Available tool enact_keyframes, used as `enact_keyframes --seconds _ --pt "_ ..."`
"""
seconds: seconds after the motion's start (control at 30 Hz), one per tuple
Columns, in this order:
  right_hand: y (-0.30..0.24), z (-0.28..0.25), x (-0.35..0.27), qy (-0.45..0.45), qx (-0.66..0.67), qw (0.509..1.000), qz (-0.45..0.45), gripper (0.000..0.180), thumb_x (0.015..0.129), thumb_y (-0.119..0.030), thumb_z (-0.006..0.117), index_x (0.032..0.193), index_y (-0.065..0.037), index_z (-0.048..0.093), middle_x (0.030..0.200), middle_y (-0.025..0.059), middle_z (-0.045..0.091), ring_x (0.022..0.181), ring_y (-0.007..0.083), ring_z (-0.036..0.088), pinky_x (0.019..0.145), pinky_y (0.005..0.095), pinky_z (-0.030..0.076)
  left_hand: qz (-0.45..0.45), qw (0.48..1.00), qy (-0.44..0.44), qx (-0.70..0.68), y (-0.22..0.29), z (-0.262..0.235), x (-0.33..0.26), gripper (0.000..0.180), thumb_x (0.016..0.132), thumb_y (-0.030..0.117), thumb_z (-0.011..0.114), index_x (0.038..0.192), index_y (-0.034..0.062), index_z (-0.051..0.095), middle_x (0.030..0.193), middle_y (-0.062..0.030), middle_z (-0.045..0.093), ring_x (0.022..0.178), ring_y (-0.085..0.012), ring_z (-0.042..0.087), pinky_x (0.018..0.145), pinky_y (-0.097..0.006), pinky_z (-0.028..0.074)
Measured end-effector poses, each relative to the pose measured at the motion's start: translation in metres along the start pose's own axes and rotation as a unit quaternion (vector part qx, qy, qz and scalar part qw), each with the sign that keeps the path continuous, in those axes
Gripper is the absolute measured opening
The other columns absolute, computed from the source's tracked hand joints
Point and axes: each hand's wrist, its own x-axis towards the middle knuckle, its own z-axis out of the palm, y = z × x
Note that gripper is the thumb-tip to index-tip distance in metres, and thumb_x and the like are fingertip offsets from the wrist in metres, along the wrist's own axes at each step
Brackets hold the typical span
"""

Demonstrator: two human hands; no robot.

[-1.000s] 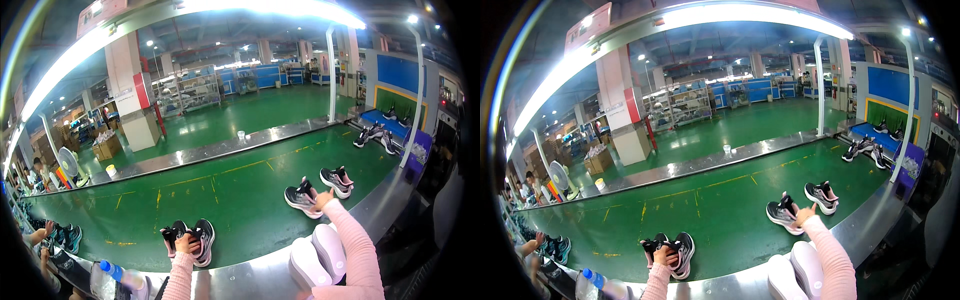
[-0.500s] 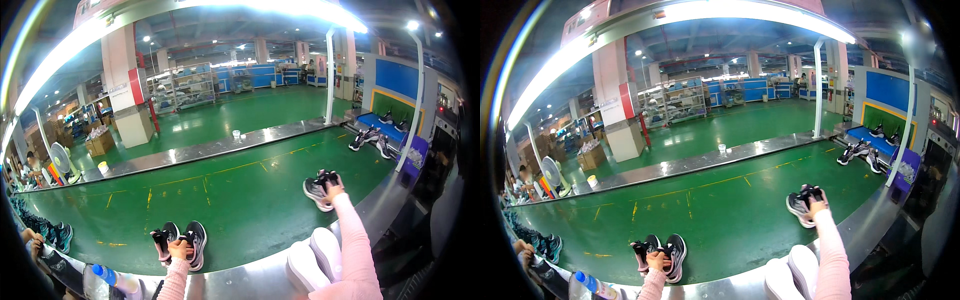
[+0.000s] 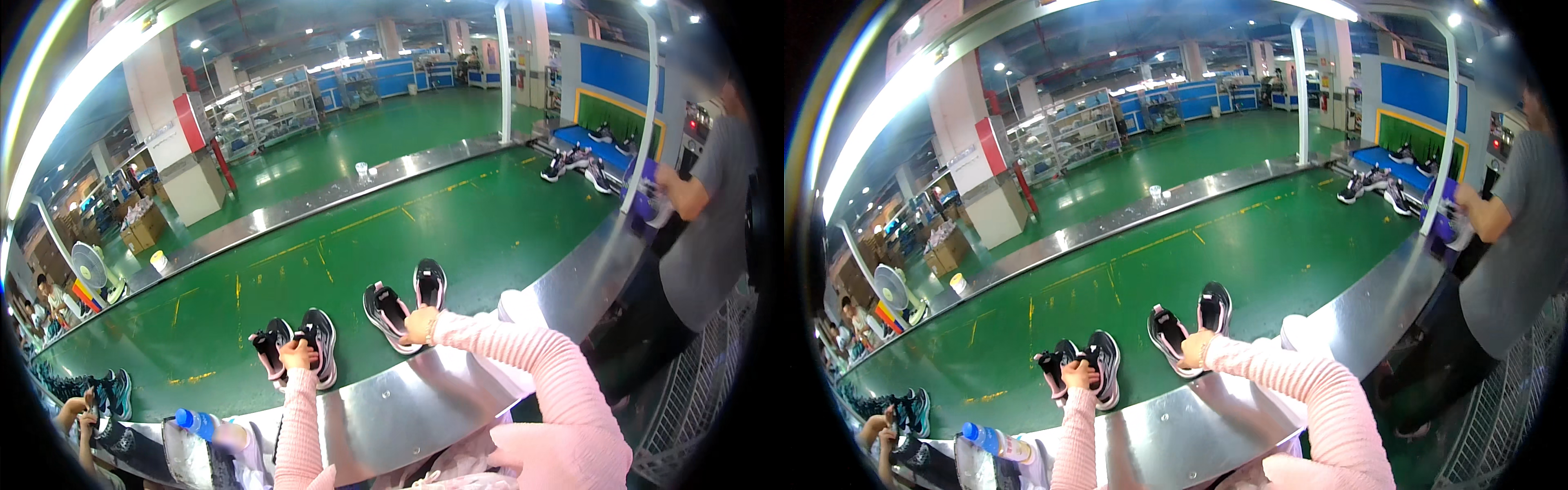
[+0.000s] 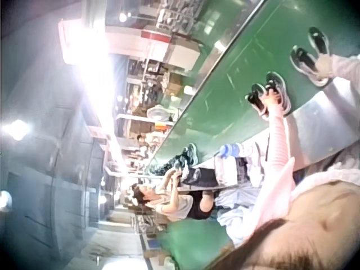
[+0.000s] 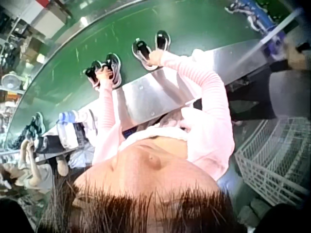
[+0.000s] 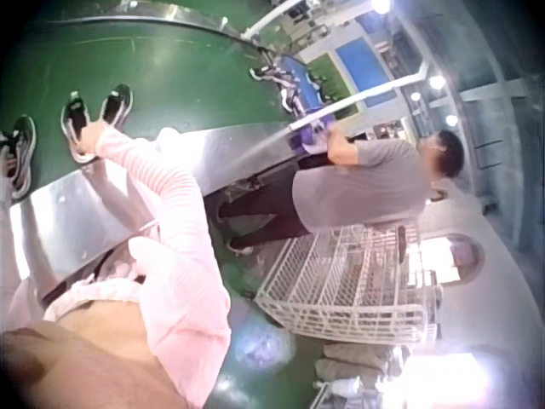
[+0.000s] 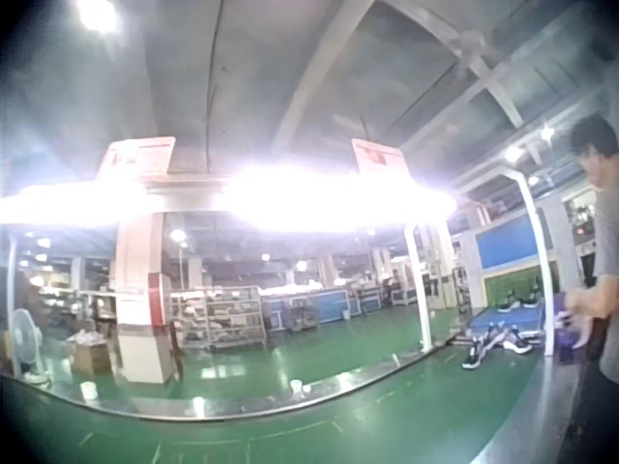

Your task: The person inserts white insoles into black and pink sneakers on a factory assembly line. They pick up each shoe, place an insole inside, and set the shoe back down on the conveyor belt in a repetitive sequence.

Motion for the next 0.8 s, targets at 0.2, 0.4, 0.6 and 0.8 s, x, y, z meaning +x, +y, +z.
enact_keyframes --seconds 0.2,0.4,0.6,0.8 --pt "0.018 0.002 -0.08 0.223 0.109 0.969 0.011 0.044 0.072 -0.04 0.051 0.103 -0.009 0.053 0.096 0.0142 0.055 0.087 0.0261 0.054 0.072 0.0366 0.045 0.04 0.997 -0.004 0.066 0.006 -0.016 -0.011 0.014 0.072 0.003 0.051 0.065 -0.0093 0.054 0.055 -0.0123 0.055 0.039 -0.0173 0.054 0.032 -0.025 0.044" --pt "0.025 0.017 -0.178 0.192 0.032 0.967 0.163 0.048 0.068 -0.038 0.058 0.106 -0.011 0.048 0.085 0.0129 0.057 0.072 0.0275 0.058 0.062 0.0371 0.046 0.294 0.867 0.112 0.386 0.025 -0.023 -0.041 0.013 0.064 0.016 0.057 0.062 0.0032 0.059 0.059 -0.015 0.056 0.056 -0.0303 0.056 0.054 -0.037 0.045" --pt "0.032 0.054 -0.208 0.185 -0.004 0.963 0.194 0.057 0.064 -0.04 0.061 0.111 -0.012 0.044 0.079 0.0123 0.057 0.068 0.0284 0.058 0.06 0.0388 0.046 0.41 0.852 0.235 0.225 0.101 -0.126 -0.144 0.009 0.073 0.007 0.053 0.071 -0.0018 0.054 0.058 -0.0054 0.05 0.052 -0.0111 0.045 0.049 -0.024 0.037" --pt "0.038 0.054 -0.203 0.139 0.062 0.964 0.218 0.064 0.063 -0.038 0.064 0.115 -0.009 0.04 0.072 0.0164 0.058 0.066 0.0326 0.058 0.062 0.0392 0.045 0.244 0.764 0.417 0.427 0.094 -0.283 -0.193 0.018 0.078 0.016 0.05 0.075 -0.0009 0.057 0.067 -0.014 0.057 0.057 -0.0251 0.055 0.053 -0.034 0.042"
